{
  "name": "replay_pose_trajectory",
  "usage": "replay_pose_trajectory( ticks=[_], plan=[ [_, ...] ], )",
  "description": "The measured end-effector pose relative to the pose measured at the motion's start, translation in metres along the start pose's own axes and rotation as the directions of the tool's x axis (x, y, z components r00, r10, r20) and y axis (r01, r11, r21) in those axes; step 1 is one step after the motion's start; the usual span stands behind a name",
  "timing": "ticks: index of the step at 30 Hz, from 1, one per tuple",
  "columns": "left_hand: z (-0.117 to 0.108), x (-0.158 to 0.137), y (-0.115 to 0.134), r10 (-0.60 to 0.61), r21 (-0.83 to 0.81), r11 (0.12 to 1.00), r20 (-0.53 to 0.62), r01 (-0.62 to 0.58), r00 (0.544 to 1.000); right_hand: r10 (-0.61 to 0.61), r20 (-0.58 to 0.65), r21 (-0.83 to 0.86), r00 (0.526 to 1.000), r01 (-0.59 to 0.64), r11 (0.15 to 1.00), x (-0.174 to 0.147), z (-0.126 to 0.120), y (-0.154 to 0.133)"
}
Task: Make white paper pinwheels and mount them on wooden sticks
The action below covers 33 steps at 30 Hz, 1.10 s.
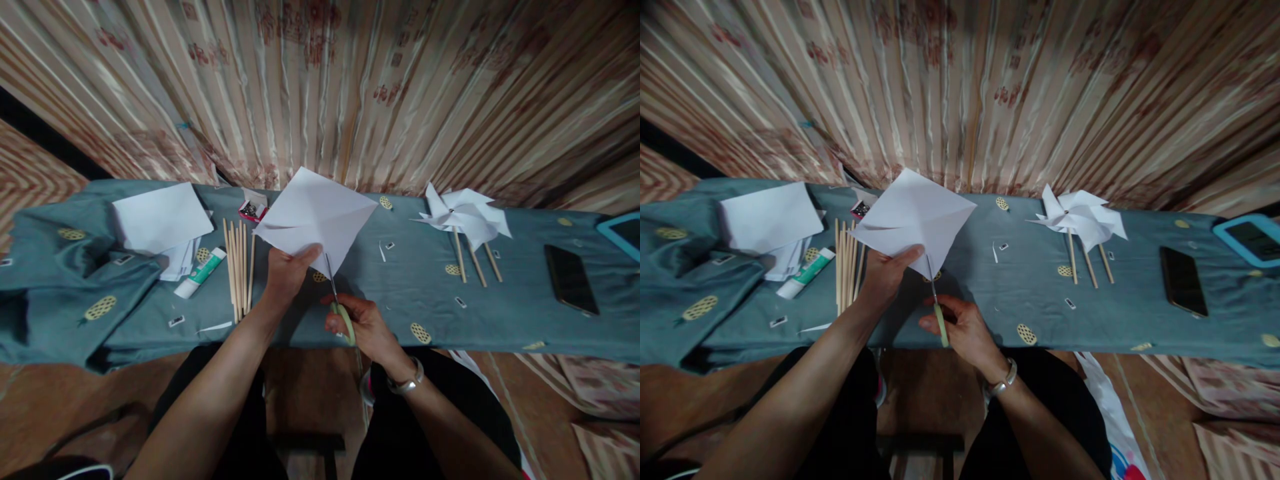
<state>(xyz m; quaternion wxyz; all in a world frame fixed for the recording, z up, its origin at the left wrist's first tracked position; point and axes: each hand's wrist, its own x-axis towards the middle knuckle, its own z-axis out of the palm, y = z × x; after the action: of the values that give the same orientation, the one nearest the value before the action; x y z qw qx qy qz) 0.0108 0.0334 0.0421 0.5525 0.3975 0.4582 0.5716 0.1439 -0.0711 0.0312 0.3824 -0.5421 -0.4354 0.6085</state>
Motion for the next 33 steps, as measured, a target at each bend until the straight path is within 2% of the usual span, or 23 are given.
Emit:
replay_pose_trajectory(
  ticks=[10, 16, 24, 33],
  plan=[
    [0.0001, 0.0011, -0.0024, 0.009, -0.024, 1.000, -0.004, -0.009, 1.000, 0.109, -0.050, 0.140, 0.993, -0.101, 0.985, 0.0011, 0.0052, -0.0035],
    [-0.0012, 0.0023, -0.0028, 0.012, -0.017, 1.000, -0.003, -0.012, 1.000, 0.125, -0.062, 0.174, 0.990, -0.112, 0.978, 0.0021, 0.0071, -0.0064],
    [-0.0015, 0.0012, 0.0010, 0.005, -0.028, 1.000, 0.011, -0.005, 1.000, 0.101, -0.055, 0.145, 0.993, -0.092, 0.985, 0.0012, 0.0053, -0.0070],
    [0.0003, -0.0046, -0.0004, -0.017, 0.033, 0.999, 0.067, 0.015, 0.998, 0.008, -0.049, 0.065, 0.999, -0.005, 0.998, 0.0017, -0.0024, 0.0020]
  ],
)
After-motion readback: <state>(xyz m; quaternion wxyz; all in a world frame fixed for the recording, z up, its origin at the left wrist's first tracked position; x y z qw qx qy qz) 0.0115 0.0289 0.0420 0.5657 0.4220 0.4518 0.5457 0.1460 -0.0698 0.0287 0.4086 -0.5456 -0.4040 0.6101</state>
